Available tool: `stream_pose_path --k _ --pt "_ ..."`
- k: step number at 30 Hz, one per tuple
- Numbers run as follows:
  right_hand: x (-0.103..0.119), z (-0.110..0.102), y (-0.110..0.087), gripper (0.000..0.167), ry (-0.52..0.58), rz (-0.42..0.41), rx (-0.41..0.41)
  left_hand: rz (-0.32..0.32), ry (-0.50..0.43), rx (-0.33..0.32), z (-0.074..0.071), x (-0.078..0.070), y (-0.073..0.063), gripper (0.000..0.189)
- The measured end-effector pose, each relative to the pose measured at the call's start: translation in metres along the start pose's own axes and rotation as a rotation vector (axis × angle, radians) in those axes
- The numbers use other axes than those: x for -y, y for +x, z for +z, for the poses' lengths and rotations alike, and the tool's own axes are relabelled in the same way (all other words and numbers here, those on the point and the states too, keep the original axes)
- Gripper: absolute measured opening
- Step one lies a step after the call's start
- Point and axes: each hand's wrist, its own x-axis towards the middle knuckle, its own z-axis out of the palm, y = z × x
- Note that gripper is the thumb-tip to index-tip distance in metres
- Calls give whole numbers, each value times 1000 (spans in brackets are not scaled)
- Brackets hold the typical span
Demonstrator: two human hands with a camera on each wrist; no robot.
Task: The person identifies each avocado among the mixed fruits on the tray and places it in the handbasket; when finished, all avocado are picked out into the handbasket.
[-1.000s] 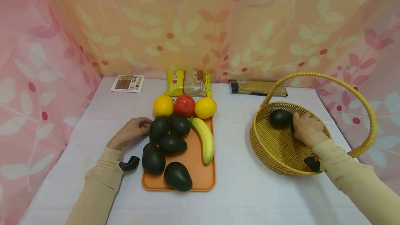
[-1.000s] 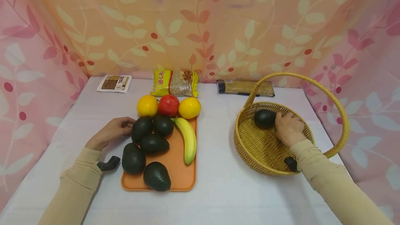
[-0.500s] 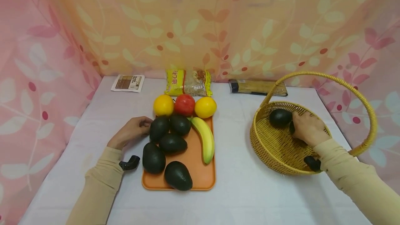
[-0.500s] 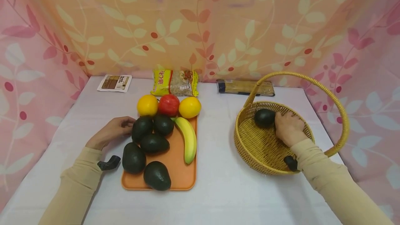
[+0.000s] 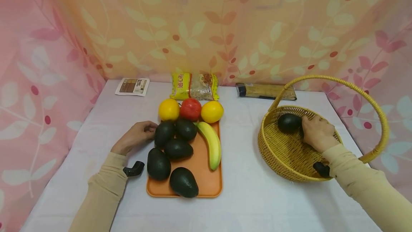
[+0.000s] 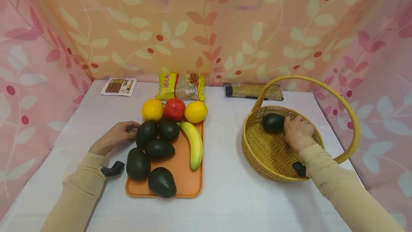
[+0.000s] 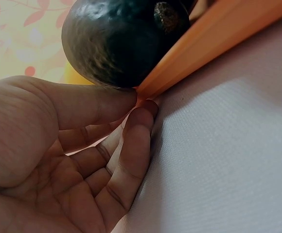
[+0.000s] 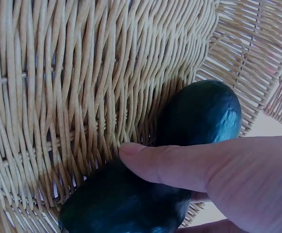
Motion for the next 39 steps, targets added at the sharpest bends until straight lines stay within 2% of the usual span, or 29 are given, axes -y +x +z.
stream_pose_path --k 6,10,14,18,20,23,27,33,39 --pt "-2 -6 0 62 -5 -4 31 0 1 2 0 0 1 38" --pt "3 -17 -3 57 14 -14 -44 -1 -7 3 0 0 1 39" --pt "18 -30 -13 39 50 -63 -286 -2 -6 4 1 0 1 39" --pt "45 -49 -26 27 105 -170 -561 5 10 -4 0 0 1 37" --pt "63 -57 -32 21 140 -241 -659 7 20 -9 0 -1 1 37" --pt "93 -63 -38 18 196 -361 -748 6 17 -6 0 -2 0 37" --pt "135 -59 -46 21 236 -503 -749 1 1 1 0 -3 0 38" --pt "193 -48 -62 31 205 -667 -649 -1 -17 12 0 -1 1 40" --pt "236 -32 -75 46 185 -783 -556 7 -17 9 0 0 2 39"
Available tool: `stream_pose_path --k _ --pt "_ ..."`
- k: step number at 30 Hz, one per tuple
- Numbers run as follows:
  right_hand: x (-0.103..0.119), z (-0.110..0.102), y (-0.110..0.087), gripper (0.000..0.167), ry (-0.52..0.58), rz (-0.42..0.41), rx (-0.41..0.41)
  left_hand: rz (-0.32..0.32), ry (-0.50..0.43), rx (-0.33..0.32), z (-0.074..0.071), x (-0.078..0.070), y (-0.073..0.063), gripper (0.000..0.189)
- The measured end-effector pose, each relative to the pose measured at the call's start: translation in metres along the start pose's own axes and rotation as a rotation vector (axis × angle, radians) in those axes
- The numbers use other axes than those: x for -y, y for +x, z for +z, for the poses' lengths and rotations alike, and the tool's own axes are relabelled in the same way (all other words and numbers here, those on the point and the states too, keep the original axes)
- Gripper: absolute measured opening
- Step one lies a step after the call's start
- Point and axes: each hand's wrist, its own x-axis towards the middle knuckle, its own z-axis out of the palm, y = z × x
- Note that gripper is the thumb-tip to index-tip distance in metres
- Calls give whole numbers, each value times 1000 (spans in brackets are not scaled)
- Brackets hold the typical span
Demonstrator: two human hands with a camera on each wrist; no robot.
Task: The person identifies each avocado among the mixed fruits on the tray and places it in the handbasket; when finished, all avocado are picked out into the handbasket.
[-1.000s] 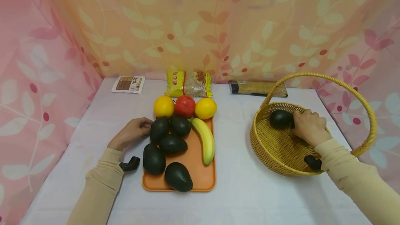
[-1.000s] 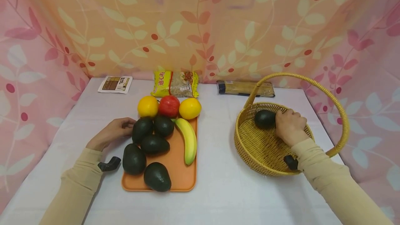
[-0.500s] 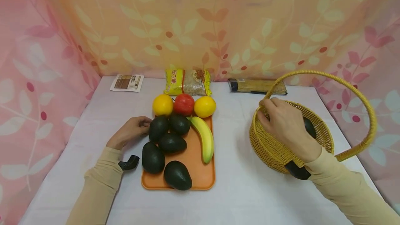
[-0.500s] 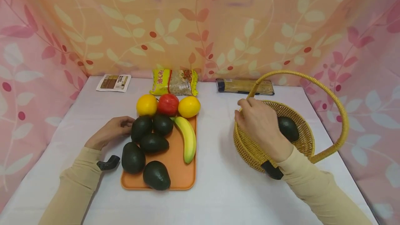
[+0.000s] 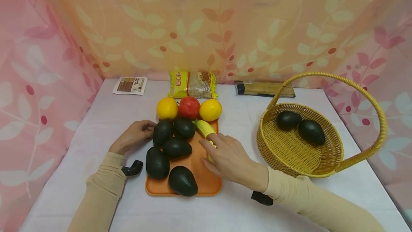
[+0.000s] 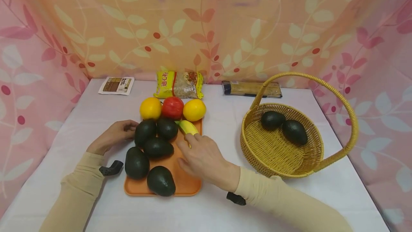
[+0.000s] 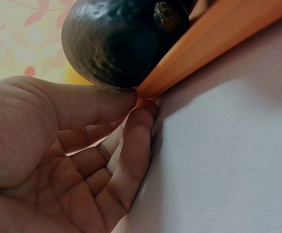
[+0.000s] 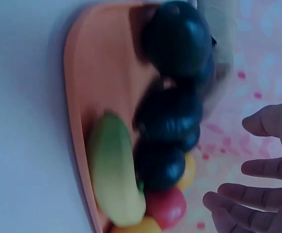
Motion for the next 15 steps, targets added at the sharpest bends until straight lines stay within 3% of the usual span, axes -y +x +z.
stream_pose_path --k 8,15 --pt "39 25 4 58 21 -92 100 8 -12 3 0 1 0 40" --pt "52 34 6 58 40 -146 163 2 -13 0 0 1 1 38"
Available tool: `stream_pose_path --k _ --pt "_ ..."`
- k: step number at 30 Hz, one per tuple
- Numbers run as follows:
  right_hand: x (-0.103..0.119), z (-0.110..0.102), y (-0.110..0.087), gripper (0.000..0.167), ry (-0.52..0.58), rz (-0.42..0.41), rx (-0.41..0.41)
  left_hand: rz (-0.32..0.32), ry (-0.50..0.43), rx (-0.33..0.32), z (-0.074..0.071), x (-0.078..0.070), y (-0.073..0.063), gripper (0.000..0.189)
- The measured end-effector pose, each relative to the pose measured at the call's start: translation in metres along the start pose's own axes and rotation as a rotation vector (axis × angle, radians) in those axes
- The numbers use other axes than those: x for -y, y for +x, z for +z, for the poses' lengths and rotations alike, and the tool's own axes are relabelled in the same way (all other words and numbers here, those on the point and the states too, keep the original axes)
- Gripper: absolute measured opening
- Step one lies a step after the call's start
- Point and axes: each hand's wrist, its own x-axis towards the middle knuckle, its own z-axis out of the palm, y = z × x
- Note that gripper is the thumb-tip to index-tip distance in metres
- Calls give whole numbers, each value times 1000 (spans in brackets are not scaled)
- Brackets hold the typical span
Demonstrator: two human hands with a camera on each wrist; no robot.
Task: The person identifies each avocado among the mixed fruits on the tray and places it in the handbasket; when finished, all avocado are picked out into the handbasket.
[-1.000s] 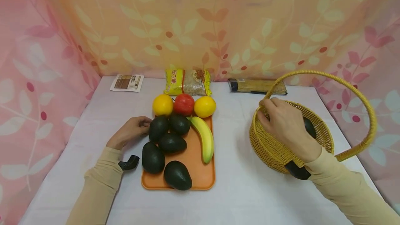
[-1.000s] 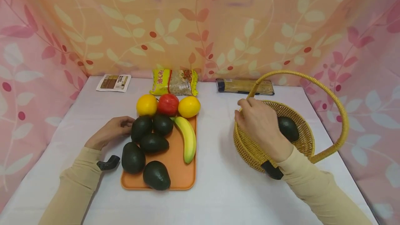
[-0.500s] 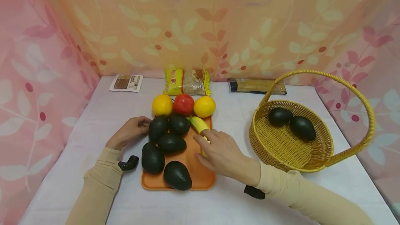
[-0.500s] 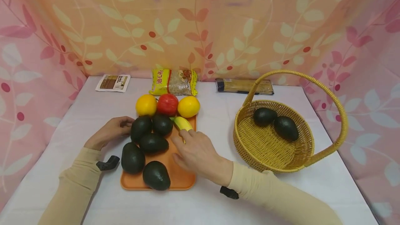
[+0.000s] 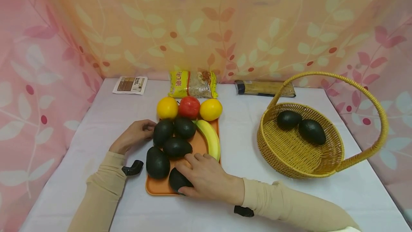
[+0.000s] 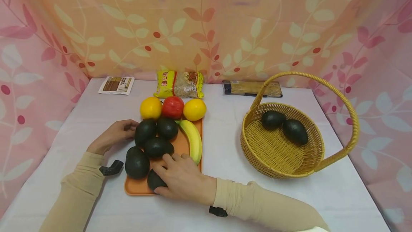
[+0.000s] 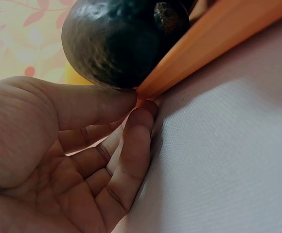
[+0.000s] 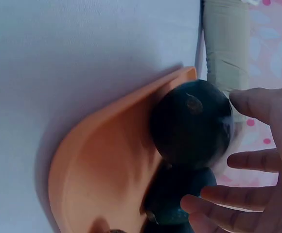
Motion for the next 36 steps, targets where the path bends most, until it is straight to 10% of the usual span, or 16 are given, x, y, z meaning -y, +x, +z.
stream_pose_path --k 18,36 --pt "2 2 -1 60 123 -64 71 -11 18 4 1 -1 -1 37" --pt "-104 -87 -41 63 37 326 -135 -1 12 11 -1 0 0 36"
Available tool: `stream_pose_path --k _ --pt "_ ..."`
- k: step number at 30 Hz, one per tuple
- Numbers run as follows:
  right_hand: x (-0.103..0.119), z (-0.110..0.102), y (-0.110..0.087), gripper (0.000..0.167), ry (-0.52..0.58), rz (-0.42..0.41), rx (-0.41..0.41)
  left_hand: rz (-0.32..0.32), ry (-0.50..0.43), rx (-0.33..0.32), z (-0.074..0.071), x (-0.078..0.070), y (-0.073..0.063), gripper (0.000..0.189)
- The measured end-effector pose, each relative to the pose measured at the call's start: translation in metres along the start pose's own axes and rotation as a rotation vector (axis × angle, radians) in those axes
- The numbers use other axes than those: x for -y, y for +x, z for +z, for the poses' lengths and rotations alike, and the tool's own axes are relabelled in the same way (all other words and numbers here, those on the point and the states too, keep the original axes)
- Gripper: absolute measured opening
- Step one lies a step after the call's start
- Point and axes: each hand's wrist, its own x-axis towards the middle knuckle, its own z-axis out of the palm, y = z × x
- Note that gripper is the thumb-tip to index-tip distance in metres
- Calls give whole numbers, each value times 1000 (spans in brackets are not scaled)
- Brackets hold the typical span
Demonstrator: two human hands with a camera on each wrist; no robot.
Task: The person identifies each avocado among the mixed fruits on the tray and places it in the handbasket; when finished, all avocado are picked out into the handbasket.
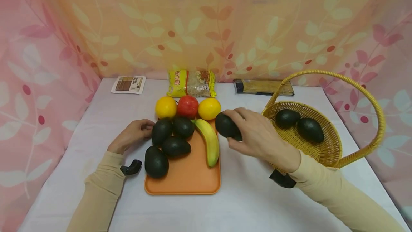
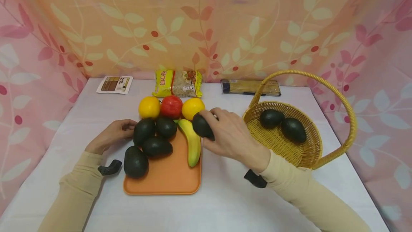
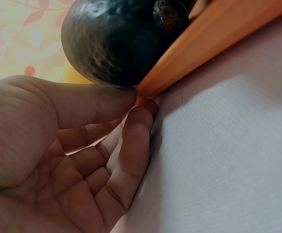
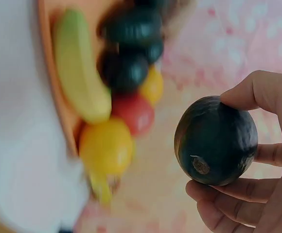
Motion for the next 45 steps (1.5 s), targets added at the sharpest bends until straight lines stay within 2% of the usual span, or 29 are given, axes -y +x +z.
stream_pose_path --k 5,10,15,21,33,45 --pt "-41 -24 -13 65 -38 179 -2 1 11 -5 -1 -4 -1 37" --pt "-77 -35 -32 63 -49 314 -6 10 5 0 -2 -4 -1 38" --pt "-103 -34 -47 65 -55 420 93 -3 32 -12 -5 -1 -1 37" --pt "-118 -14 -52 68 -34 444 198 -32 37 -7 -5 4 -3 39" --pt "-127 18 -48 72 -73 407 382 -13 -4 -1 -1 6 -1 38" --pt "-133 29 -45 73 -74 380 418 -10 -14 -5 3 4 2 36"
